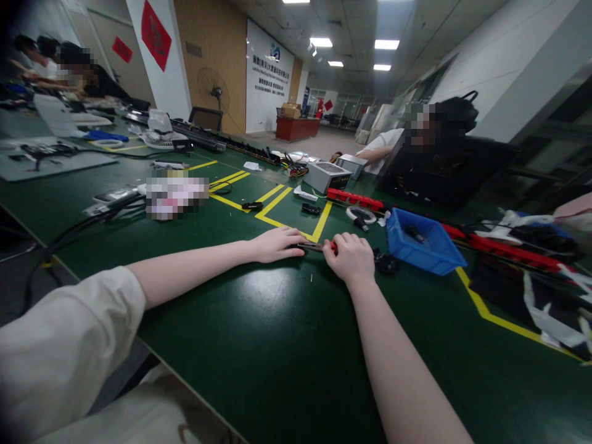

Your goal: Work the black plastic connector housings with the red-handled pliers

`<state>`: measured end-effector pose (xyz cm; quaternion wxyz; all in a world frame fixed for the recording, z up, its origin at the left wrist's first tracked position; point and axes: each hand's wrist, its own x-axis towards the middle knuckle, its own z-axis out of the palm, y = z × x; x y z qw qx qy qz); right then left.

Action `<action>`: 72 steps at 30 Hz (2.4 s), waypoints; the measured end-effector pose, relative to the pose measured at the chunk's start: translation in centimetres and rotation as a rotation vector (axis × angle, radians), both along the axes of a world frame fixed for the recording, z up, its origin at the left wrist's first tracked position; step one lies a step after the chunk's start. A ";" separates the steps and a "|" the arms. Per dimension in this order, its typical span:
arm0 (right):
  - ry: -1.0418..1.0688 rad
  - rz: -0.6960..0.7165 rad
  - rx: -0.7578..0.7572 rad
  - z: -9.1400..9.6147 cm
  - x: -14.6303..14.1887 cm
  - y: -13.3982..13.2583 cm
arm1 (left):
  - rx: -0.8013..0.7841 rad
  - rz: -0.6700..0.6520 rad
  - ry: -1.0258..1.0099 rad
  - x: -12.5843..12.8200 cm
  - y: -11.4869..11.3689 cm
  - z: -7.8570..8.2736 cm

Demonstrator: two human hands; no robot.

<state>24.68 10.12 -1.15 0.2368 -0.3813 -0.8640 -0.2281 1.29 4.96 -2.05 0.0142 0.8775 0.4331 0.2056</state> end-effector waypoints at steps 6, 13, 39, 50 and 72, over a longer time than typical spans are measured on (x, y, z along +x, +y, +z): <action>-0.003 -0.005 0.025 0.0 0.0 -0.1 | -0.004 0.010 0.008 0.0 0.1 -0.1; -0.002 -0.003 0.026 -0.1 0.0 0.0 | -0.010 0.004 -0.008 -0.1 0.1 -0.1; -0.005 -0.066 -0.098 -0.1 -0.2 0.1 | 0.006 0.062 -0.092 -0.1 0.4 -1.0; 0.011 -0.084 -0.122 0.1 -0.2 0.1 | -0.023 0.022 -0.154 0.0 0.1 -0.6; 0.016 -0.045 -0.062 0.0 -0.1 0.0 | 0.034 -0.048 -0.182 -0.3 0.8 -1.0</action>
